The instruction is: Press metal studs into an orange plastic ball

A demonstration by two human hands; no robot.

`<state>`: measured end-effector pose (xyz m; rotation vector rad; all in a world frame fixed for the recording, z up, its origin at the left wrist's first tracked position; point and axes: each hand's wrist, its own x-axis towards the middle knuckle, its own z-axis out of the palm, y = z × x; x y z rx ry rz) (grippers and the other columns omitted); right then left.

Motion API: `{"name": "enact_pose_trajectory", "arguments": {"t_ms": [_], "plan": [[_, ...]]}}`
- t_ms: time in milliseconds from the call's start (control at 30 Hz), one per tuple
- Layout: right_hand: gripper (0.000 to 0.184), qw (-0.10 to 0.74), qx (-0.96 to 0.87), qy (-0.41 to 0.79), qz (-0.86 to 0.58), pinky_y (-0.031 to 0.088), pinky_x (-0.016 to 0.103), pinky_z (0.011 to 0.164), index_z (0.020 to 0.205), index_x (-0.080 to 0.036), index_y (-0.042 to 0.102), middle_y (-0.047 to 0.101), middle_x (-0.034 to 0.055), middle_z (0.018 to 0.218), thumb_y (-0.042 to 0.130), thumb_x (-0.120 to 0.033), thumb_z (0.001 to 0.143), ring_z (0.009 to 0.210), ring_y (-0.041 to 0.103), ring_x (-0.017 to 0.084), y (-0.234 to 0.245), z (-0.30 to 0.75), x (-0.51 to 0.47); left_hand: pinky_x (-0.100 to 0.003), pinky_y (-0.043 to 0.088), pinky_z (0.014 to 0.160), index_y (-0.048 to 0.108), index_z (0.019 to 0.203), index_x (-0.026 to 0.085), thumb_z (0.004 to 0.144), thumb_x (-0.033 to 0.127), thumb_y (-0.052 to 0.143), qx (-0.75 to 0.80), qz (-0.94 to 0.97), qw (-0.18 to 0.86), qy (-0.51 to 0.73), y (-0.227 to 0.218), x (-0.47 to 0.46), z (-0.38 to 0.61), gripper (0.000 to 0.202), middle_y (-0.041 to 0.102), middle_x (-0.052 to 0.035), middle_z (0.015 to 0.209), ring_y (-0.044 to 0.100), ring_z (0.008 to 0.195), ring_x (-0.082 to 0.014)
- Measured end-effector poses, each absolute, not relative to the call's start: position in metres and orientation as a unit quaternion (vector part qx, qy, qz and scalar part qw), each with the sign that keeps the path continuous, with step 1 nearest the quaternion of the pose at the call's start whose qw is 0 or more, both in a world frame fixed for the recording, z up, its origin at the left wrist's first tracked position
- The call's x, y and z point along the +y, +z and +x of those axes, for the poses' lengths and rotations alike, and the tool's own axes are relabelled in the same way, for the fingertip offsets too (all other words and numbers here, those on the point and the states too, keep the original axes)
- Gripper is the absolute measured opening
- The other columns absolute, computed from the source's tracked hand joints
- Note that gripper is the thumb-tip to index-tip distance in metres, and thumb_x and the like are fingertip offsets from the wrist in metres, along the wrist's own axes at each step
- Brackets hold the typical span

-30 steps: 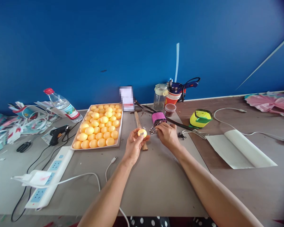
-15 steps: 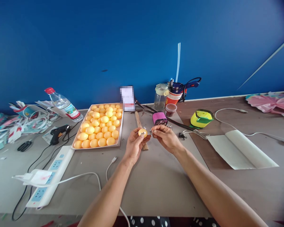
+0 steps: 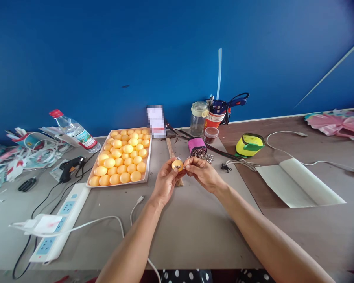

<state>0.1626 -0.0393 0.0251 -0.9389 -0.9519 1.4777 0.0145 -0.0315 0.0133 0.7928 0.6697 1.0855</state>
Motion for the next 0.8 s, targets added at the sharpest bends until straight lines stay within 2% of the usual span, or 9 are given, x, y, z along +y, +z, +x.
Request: {"name": "enact_pose_trajectory", "arguments": {"t_ms": [133,433,800], "plan": [[0.020,0.539,-0.398,0.630,-0.393,0.031,0.025,0.057,0.069,-0.018,0.062,0.054,-0.0032,0.066,0.073,-0.033,0.063,0.057,0.040,0.008,0.0238,0.1618,-0.0395,-0.033,0.047,0.085,0.060,0.104,0.021,0.071,0.029,0.073,0.306,0.364,0.727,0.495,0.0116,-0.0317,0.0146,0.036,0.062,-0.0019,0.099,0.063,0.084,-0.0151],[0.021,0.540,-0.379,0.643,-0.389,0.031,0.025,0.057,0.068,-0.017,0.061,0.055,-0.0035,0.066,0.075,-0.032,0.062,0.056,0.041,0.007,0.0235,0.1618,-0.0382,-0.036,0.046,0.088,0.063,0.101,0.021,0.070,0.027,0.074,0.304,0.362,0.726,0.500,0.0130,-0.0319,0.0169,0.034,0.064,-0.0023,0.098,0.062,0.088,-0.0172],[0.021,0.528,-0.365,0.656,-0.397,0.029,0.026,0.058,0.066,-0.016,0.062,0.055,-0.0032,0.063,0.075,-0.031,0.060,0.057,0.041,0.008,0.0254,0.1625,-0.0386,-0.032,0.048,0.085,0.063,0.101,0.020,0.069,0.026,0.075,0.301,0.363,0.727,0.499,0.0113,-0.0307,0.0169,0.035,0.063,-0.0013,0.097,0.062,0.087,-0.0148]]}}
